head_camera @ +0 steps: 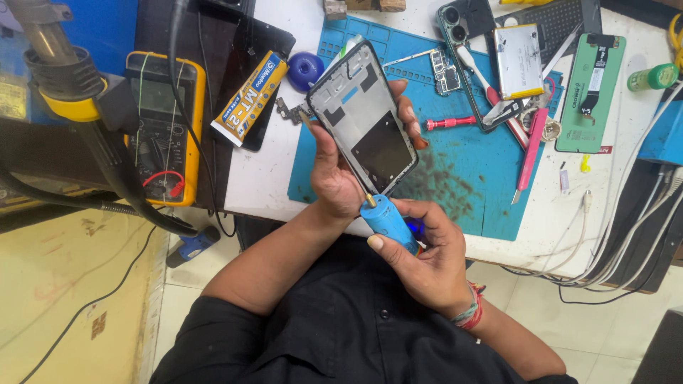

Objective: The person disassembles a smartphone on a workbench, using a screwdriver to remove screws, a prying tool to separate the screen, and tweezers to lift internal components. The battery and motherboard are removed and placed on the mat.

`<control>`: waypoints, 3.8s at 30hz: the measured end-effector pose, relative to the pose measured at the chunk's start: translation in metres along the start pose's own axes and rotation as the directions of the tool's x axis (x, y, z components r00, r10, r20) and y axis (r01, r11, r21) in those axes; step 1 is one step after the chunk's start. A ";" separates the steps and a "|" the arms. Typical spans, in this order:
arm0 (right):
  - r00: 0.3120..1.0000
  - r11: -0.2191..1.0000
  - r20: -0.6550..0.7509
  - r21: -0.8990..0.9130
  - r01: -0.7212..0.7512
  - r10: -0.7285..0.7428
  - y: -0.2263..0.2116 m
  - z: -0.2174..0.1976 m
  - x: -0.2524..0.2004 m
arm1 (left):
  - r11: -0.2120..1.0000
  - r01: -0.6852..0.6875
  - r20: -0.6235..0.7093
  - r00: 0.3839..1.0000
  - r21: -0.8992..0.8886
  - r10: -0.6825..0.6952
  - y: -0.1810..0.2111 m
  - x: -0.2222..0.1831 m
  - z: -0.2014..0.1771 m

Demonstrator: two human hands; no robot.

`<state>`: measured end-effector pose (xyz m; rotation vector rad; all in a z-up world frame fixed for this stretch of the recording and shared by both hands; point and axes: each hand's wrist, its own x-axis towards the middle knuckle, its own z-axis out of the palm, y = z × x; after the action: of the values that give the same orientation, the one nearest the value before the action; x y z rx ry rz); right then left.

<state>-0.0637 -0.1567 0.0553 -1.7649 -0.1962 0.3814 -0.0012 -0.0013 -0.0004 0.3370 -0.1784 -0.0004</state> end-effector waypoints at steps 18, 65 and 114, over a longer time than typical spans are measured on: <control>1.000 0.999 0.009 0.030 0.012 -0.013 -0.005 -0.001 0.004 | 0.999 0.042 0.015 0.999 -0.033 -0.042 -0.002 0.000 0.002; 0.968 0.938 0.202 0.284 -0.200 0.146 -0.010 -0.055 -0.038 | 0.025 -0.481 0.477 0.875 0.876 0.084 0.053 0.016 -0.032; 0.997 0.959 -0.048 0.279 -0.052 0.068 0.011 -0.033 -0.019 | -0.005 -0.512 0.506 0.848 0.859 0.161 0.038 0.020 -0.029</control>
<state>-0.0708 -0.1962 0.0534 -1.5042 -0.0448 0.3823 0.0227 0.0433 -0.0114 1.7664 -0.5465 0.6489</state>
